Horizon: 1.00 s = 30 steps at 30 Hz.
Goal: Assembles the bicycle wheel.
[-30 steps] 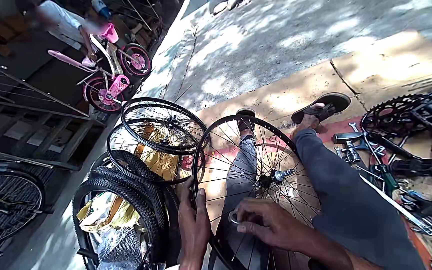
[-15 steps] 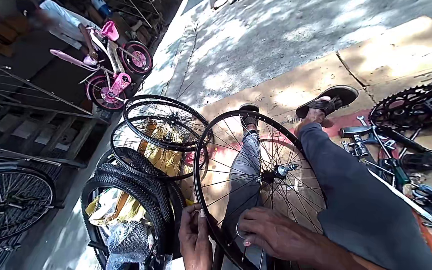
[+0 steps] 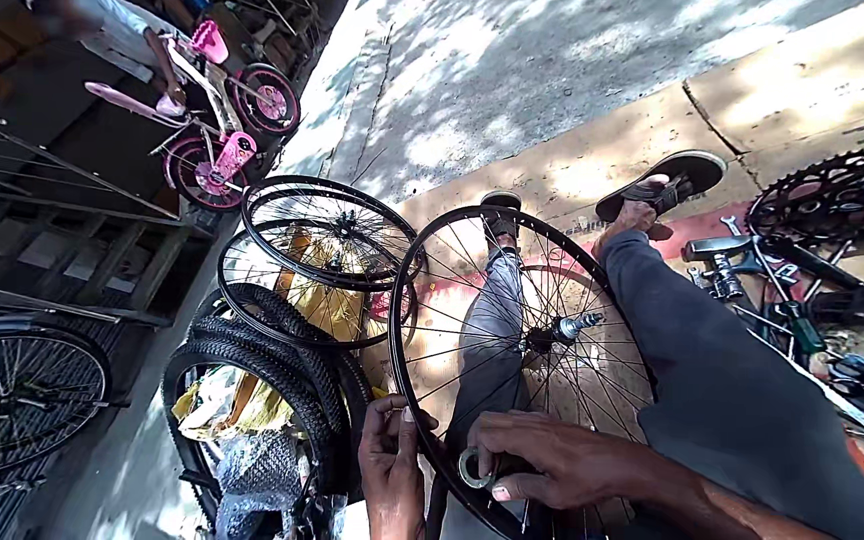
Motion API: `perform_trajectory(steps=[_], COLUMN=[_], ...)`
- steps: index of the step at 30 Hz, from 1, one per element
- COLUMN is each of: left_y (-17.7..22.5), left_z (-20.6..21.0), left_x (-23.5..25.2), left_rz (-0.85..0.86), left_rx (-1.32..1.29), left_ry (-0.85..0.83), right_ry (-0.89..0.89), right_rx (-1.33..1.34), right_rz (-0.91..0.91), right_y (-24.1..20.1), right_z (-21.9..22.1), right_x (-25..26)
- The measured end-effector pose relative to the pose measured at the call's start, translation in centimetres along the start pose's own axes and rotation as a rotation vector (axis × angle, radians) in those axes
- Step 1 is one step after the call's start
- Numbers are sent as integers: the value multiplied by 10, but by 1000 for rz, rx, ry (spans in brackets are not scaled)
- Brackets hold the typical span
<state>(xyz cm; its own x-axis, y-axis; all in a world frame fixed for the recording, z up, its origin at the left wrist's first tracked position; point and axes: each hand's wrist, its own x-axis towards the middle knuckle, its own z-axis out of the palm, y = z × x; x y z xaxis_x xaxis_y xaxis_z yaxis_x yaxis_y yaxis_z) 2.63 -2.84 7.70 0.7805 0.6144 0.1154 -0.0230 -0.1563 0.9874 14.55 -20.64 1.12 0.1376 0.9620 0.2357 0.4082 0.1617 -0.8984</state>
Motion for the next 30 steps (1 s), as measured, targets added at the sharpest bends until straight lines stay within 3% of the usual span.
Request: perform_trajectory(steps=[2,5,7,9,11,14,18,22,24,27,30], left_y=[-1,1,5,6,3,1,5,7,3,5,8], left_z=[1,7,8,7,5,4,9,7,3,7,13], left_x=[0,1,-1,-2,-3,-2,-2,-2,-1,-2,-1], left_rz=[-1,-4,-32,-45,-33,-31,-61,-91,-75,-77,-107], left_rx=[-4,1,6,13,15,-1,-26,-15,-22,-12,-14], left_ry=[8,-2,8,10,11,15,36,38,14,30,79], right_ry=[162,348,238,14,-51,133,384,5,-68,154,315], right_rx=[9,-249,-267,-114,32,69,-347,-109,42,98,-215], right_rz=[107,163,144,91,10,89,148,114,22,163,164], right_y=[-5,-9,-9,-8,-2,-5,-7,-9,-2,-8,-9], right_z=[10,35,32,8,-4,9,43,8,-4,10,31], right_x=[5,18,18,11,2,5,19,9,0,4,15])
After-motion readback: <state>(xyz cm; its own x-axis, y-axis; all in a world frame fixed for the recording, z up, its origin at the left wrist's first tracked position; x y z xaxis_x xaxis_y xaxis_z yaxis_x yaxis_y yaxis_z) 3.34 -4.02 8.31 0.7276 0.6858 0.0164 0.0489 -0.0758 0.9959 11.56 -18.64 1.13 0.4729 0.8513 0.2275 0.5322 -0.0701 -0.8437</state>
